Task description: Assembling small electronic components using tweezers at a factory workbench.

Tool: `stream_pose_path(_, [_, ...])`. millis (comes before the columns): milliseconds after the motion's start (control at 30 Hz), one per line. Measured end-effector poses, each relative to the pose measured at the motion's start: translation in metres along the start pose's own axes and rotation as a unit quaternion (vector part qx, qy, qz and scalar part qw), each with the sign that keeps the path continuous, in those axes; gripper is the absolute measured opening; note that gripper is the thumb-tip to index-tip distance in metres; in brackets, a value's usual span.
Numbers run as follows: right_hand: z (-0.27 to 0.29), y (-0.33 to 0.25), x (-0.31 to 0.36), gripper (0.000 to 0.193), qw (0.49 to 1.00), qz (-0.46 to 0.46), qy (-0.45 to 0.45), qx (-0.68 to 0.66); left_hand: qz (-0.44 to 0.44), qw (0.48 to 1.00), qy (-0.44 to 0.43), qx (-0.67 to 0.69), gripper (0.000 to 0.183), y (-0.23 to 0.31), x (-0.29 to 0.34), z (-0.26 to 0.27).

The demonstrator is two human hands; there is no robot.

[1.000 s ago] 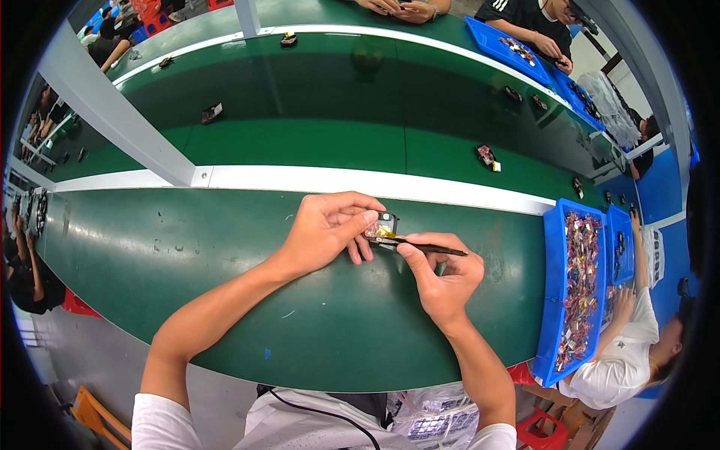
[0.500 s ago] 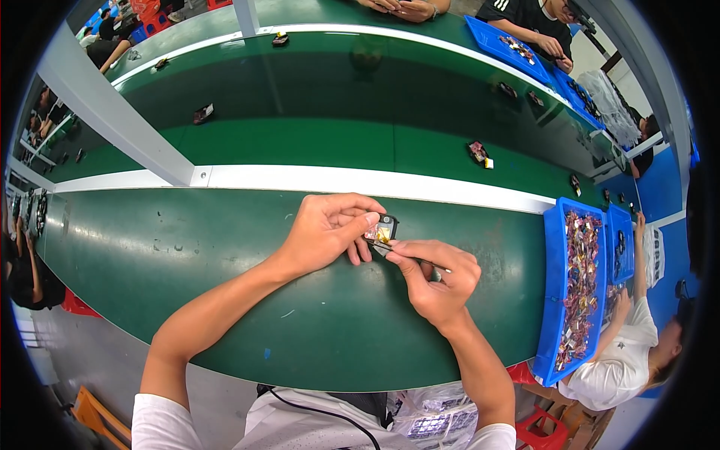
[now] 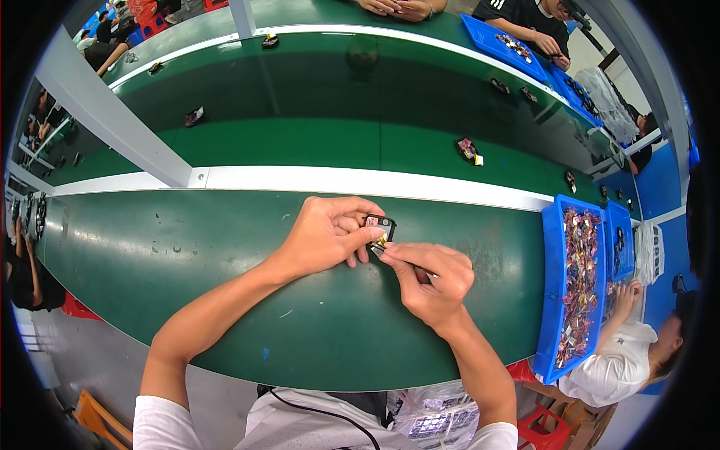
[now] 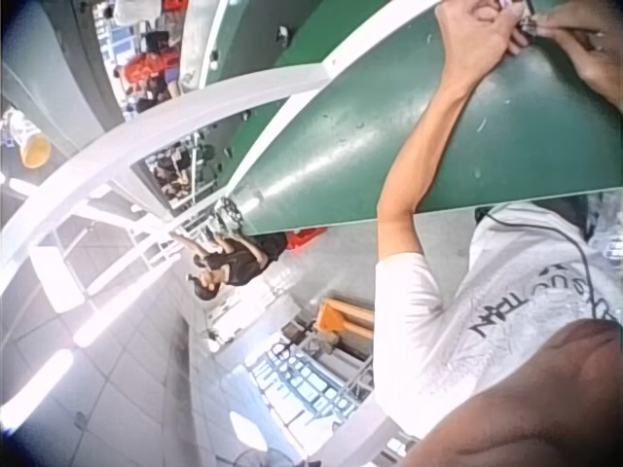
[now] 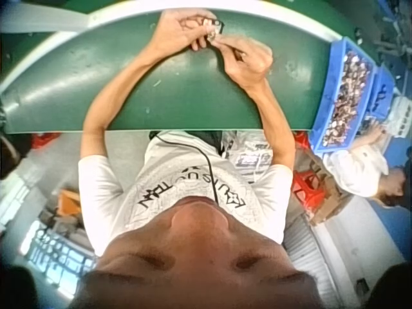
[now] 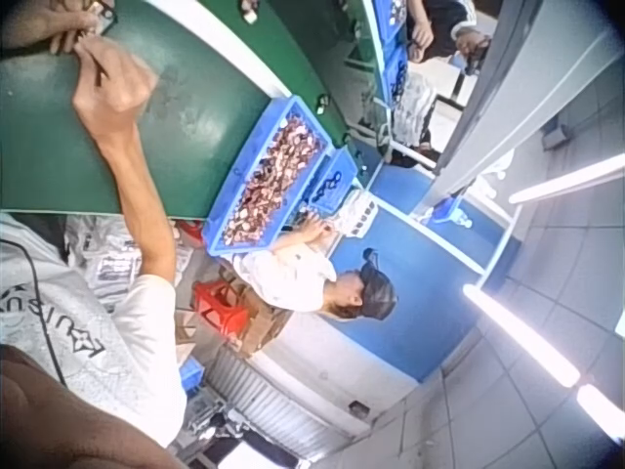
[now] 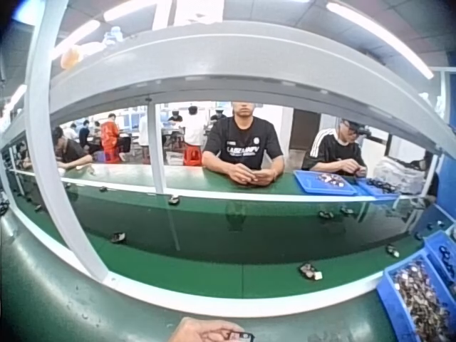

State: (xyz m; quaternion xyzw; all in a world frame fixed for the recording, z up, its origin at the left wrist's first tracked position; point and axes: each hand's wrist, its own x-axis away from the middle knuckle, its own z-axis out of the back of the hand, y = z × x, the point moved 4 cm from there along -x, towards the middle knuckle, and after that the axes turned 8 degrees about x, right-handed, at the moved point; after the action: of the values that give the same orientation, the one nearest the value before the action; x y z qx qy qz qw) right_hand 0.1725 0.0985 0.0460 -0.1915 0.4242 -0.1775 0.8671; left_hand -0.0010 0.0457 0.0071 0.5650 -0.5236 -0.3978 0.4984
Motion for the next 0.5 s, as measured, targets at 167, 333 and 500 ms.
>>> stream_pose_path(167, [-0.0018,-0.0003,0.0008,0.014,0.999,0.035,0.007,0.018,-0.008,1.000,0.003,0.008,0.024,-0.0020,-0.0002,0.0006])
stream_pose_path(333, [-0.0019,-0.0016,0.0008,0.016,0.997,0.067,0.011,0.041,-0.013,1.000,0.008,0.001,0.023,-0.0037,-0.0001,0.0001])
stream_pose_path(500, [0.0002,0.0032,0.0000,0.017,0.999,0.044,0.007,0.024,-0.001,1.000,0.007,0.015,0.023,-0.0042,-0.0014,0.0019])
